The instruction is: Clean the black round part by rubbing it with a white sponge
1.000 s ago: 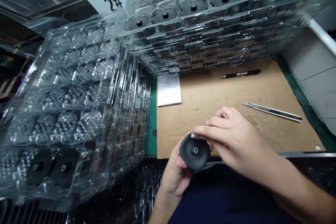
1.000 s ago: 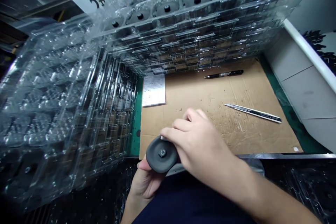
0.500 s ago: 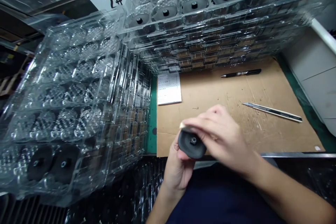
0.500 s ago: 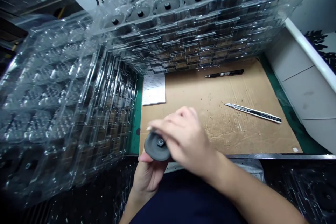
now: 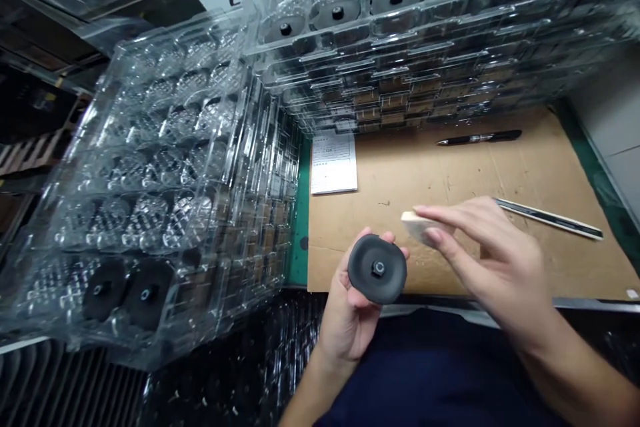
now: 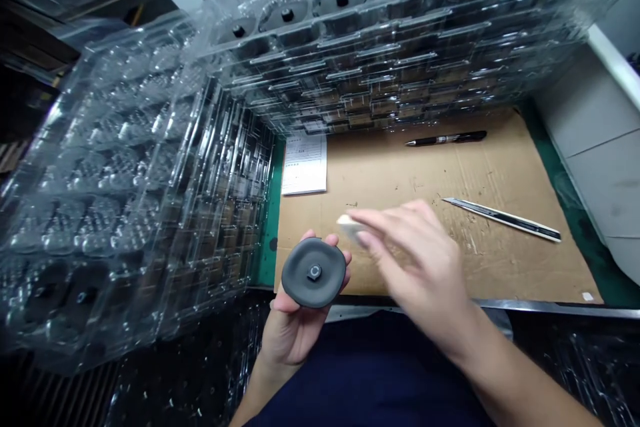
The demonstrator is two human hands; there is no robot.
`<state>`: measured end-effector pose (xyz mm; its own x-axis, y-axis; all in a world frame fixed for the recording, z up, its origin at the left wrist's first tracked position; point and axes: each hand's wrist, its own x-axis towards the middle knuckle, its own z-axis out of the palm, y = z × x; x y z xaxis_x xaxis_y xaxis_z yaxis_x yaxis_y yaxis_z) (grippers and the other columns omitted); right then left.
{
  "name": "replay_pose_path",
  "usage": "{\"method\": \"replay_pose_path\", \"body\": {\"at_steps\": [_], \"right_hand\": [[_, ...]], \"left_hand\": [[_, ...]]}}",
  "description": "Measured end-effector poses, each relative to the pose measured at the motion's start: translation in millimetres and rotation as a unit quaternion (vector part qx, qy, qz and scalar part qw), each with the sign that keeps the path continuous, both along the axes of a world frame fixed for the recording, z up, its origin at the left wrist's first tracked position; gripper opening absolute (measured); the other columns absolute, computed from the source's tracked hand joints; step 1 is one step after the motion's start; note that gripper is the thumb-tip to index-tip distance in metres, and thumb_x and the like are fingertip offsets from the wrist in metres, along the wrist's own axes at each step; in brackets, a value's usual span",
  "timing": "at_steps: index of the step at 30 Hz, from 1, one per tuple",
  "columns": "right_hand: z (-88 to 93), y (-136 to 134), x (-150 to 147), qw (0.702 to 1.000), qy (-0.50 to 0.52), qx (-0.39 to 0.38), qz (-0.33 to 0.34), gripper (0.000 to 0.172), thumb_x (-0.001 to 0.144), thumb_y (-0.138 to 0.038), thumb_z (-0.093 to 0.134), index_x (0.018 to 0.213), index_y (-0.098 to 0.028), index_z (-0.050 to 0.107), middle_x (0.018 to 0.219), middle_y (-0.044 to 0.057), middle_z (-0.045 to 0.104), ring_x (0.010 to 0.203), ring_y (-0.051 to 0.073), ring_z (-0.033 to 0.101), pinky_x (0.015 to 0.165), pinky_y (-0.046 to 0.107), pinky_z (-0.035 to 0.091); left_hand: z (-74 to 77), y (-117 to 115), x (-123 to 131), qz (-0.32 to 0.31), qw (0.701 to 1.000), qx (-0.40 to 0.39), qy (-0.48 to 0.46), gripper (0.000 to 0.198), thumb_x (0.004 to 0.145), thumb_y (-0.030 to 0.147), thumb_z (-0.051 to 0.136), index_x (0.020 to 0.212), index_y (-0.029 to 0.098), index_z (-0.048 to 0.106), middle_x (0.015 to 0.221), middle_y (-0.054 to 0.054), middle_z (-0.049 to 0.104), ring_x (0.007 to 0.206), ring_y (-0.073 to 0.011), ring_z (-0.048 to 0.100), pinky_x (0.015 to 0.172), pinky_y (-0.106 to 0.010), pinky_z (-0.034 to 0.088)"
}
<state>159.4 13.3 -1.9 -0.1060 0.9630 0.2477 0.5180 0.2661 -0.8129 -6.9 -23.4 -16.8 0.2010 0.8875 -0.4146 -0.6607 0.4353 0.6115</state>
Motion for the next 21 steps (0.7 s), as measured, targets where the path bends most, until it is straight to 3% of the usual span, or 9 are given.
{"method": "replay_pose_path", "body": {"at_steps": [2,5,9,11,14,16,21], "right_hand": [[20.1,3.9,-13.4,0.996,-0.003,0.076,0.047,0.030,0.085,-0.017,0.056,0.114,-0.025,0.060,0.101,0.000,0.067,0.084,0.014,0.053,0.081,0.031,0.040],[23.7,7.7,-21.8,0.994,-0.046,0.030,0.093,0.025,0.087,-0.019,0.053,0.109,-0.025,0.063,0.089,0.000,0.068,0.078,0.015,0.049,0.077,0.032,0.039],[-10.3,6.0,-7.2,0.978,-0.006,-0.152,0.145,0.020,0.088,-0.028,0.053,0.101,-0.028,0.067,0.080,-0.002,0.067,0.074,0.013,0.052,0.069,0.026,0.041],[-34.3,1.7,-0.6,0.969,0.015,-0.211,0.131,0.020,0.088,-0.031,0.052,0.101,-0.028,0.067,0.085,-0.002,0.067,0.076,0.012,0.054,0.067,0.024,0.043],[-64.6,-5.1,-0.1,0.972,-0.018,-0.224,0.075,0.023,0.089,-0.031,0.049,0.101,-0.024,0.067,0.086,0.001,0.067,0.079,0.016,0.054,0.071,0.028,0.043],[-75.3,-7.1,-3.1,0.973,-0.032,-0.213,0.079,0.024,0.089,-0.030,0.047,0.102,-0.024,0.066,0.086,0.002,0.067,0.081,0.017,0.054,0.074,0.031,0.043],[-75.7,-4.6,-8.2,0.977,-0.043,-0.186,0.098,0.025,0.089,-0.030,0.047,0.109,-0.027,0.062,0.091,0.000,0.067,0.084,0.017,0.054,0.076,0.031,0.045]], "left_hand": [[-2.2,-2.3,0.5,0.013,0.999,-0.015,0.041,0.073,0.053,0.049,0.078,0.120,0.026,0.056,0.124,-0.008,0.059,0.112,-0.0278,0.056,0.100,-0.039,0.040],[-7.5,-4.5,-6.8,0.050,0.995,-0.024,0.083,0.068,0.056,0.046,0.078,0.118,0.028,0.057,0.121,-0.003,0.061,0.115,-0.0211,0.053,0.095,-0.026,0.044],[-12.1,-7.2,-21.6,0.070,0.997,0.003,0.023,0.065,0.059,0.049,0.074,0.120,0.034,0.055,0.126,0.000,0.059,0.114,-0.0210,0.055,0.095,-0.027,0.045],[-12.0,-9.0,-24.5,0.057,0.998,0.008,-0.023,0.065,0.060,0.050,0.072,0.121,0.034,0.054,0.128,-0.001,0.058,0.113,-0.0233,0.056,0.096,-0.031,0.044],[-10.3,-10.4,-21.7,0.036,0.997,-0.003,-0.072,0.062,0.064,0.049,0.070,0.122,0.034,0.054,0.128,-0.001,0.058,0.112,-0.0239,0.057,0.095,-0.032,0.046],[-8.7,-10.4,-18.2,0.025,0.995,-0.011,-0.097,0.061,0.065,0.049,0.069,0.122,0.033,0.054,0.126,-0.001,0.059,0.111,-0.0240,0.058,0.094,-0.032,0.047],[-3.6,-9.7,-14.6,0.009,0.990,-0.021,-0.140,0.057,0.068,0.054,0.063,0.119,0.030,0.057,0.119,-0.002,0.062,0.105,-0.0227,0.061,0.092,-0.031,0.048]]}}
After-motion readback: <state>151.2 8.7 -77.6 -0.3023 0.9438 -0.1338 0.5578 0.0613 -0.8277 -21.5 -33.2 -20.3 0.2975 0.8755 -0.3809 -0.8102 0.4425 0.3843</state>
